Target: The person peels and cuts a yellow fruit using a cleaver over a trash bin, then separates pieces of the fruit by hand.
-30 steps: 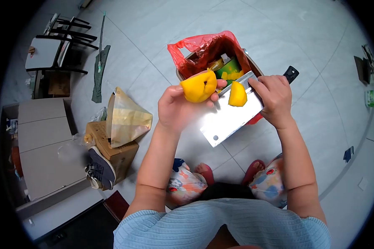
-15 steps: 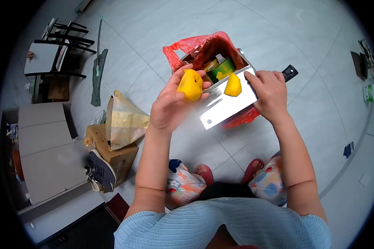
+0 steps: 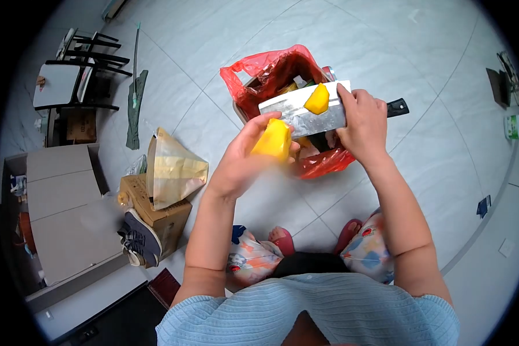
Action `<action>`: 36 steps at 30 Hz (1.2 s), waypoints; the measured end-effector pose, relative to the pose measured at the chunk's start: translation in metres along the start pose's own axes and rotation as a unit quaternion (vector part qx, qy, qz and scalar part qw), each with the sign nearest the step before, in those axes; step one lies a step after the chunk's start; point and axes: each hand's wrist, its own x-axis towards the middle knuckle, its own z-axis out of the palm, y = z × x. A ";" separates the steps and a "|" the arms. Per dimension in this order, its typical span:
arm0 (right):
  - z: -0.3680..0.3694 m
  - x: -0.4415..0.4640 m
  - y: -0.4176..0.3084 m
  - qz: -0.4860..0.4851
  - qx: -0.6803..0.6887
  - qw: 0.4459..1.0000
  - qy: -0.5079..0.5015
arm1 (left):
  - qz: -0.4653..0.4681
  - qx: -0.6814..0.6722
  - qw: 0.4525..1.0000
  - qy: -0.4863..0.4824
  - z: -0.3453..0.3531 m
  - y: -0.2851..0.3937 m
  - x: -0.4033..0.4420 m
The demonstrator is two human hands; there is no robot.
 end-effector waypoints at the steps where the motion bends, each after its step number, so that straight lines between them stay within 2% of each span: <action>1: 0.003 0.000 -0.001 -0.013 0.004 1.000 -0.004 | -0.004 -0.006 1.000 -0.003 0.000 -0.001 0.000; 6: 0.020 0.000 -0.016 -0.055 0.026 0.998 -0.010 | -0.036 -0.008 0.997 -0.062 0.011 -0.010 -0.002; 9: 0.026 -0.001 -0.023 -0.055 0.014 0.997 -0.051 | -0.058 -0.037 0.992 -0.109 0.019 -0.024 -0.003; 16: 0.033 -0.002 -0.023 -0.054 0.013 0.997 -0.061 | -0.078 -0.058 0.989 -0.114 0.019 -0.045 -0.001; 19: 0.031 -0.003 -0.023 -0.056 -0.007 0.995 -0.080 | -0.047 -0.052 0.992 -0.105 0.015 -0.052 0.001; 25: 0.005 -0.006 -0.026 -0.081 0.004 0.994 -0.070 | 0.016 -0.016 1.000 -0.008 0.012 -0.048 0.004; 26: -0.002 -0.004 -0.027 -0.066 0.055 0.994 -0.072 | 0.016 -0.017 1.000 -0.007 0.012 -0.050 0.005; 28: -0.005 -0.006 -0.031 -0.051 0.106 0.990 -0.075 | 0.095 0.033 0.994 0.047 0.012 -0.052 0.008; 29: -0.004 -0.008 -0.036 0.080 0.351 0.926 -0.113 | 0.107 0.069 0.990 0.057 0.012 -0.050 0.007; 30: -0.002 -0.010 -0.039 0.205 0.567 0.785 -0.142 | 0.106 0.069 0.990 0.056 0.015 -0.048 0.006; 31: 0.005 -0.011 -0.039 0.218 0.647 0.710 -0.170 | 0.141 0.123 0.979 0.080 0.020 -0.048 0.005; 32: 0.006 -0.013 -0.043 0.218 0.647 0.712 -0.167 | 0.175 0.176 0.963 0.102 0.023 -0.048 0.006; 33: 0.004 -0.013 -0.053 0.282 0.743 0.574 -0.195 | 0.176 0.177 0.963 0.100 0.026 -0.049 0.006; 34: 0.002 -0.014 -0.062 0.336 0.816 0.417 -0.217 | 0.198 0.254 0.940 0.112 0.027 -0.052 0.007; 35: 0.001 -0.016 -0.066 0.361 0.812 0.404 -0.217 | 0.218 0.330 0.910 0.124 0.027 -0.054 0.008; 36: 0.003 -0.017 -0.064 0.361 0.812 0.404 -0.216 | 0.218 0.331 0.910 0.123 0.025 -0.054 0.010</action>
